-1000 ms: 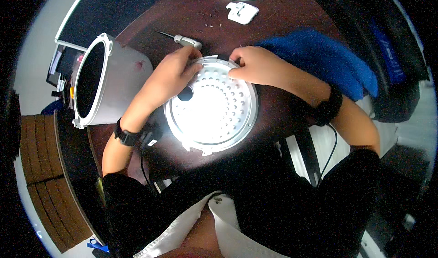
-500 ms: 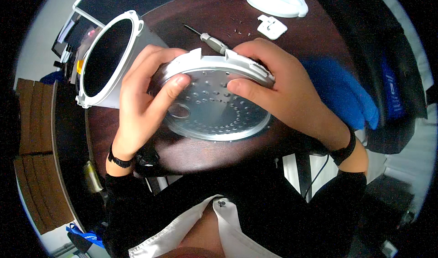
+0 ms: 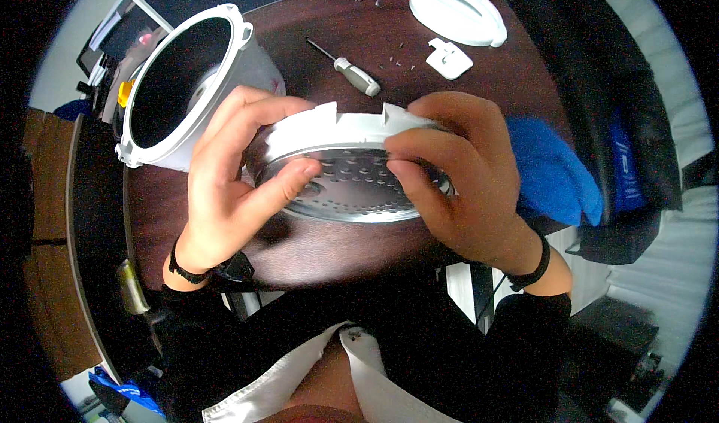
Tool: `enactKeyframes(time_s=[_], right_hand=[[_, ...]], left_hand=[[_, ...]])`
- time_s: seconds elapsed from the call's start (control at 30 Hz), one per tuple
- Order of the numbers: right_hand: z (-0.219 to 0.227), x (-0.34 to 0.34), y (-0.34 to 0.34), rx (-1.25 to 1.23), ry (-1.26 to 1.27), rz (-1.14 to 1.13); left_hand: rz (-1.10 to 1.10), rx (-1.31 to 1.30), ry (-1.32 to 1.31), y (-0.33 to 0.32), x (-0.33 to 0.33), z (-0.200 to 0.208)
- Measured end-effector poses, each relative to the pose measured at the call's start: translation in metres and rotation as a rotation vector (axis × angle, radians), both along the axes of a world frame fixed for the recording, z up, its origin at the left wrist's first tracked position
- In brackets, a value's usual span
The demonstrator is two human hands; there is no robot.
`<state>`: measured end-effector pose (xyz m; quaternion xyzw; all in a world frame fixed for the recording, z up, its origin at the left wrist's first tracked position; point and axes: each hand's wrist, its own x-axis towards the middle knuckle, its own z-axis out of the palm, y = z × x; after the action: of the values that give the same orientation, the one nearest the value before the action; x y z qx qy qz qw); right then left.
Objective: The person assembles a white rice cooker by inserting a rubber gasket into the lid frame, wiping the cooker rim with a blue cloth, and fitting a perforated metal tray into the lid. The person handles the cooker body, lid frame, gasket, cloth, and tray on a wooden table.
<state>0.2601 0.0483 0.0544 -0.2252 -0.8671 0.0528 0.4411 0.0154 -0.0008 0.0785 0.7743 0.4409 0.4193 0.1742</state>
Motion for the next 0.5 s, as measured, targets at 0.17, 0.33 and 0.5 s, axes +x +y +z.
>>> enactKeyframes(time_s=[0.17, 0.33, 0.5], right_hand=[[0.001, 0.002, -0.004, -0.055, 0.025, 0.030], [0.003, 0.006, -0.008, 0.021, -0.031, 0.034], [0.001, 0.008, -0.016, 0.077, -0.028, 0.035]], left_hand=[[0.003, 0.029, 0.018, -0.003, 0.001, 0.002], [-0.018, -0.027, 0.047, -0.007, 0.000, 0.005], [-0.070, -0.067, 0.046, -0.012, 0.000, 0.008]])
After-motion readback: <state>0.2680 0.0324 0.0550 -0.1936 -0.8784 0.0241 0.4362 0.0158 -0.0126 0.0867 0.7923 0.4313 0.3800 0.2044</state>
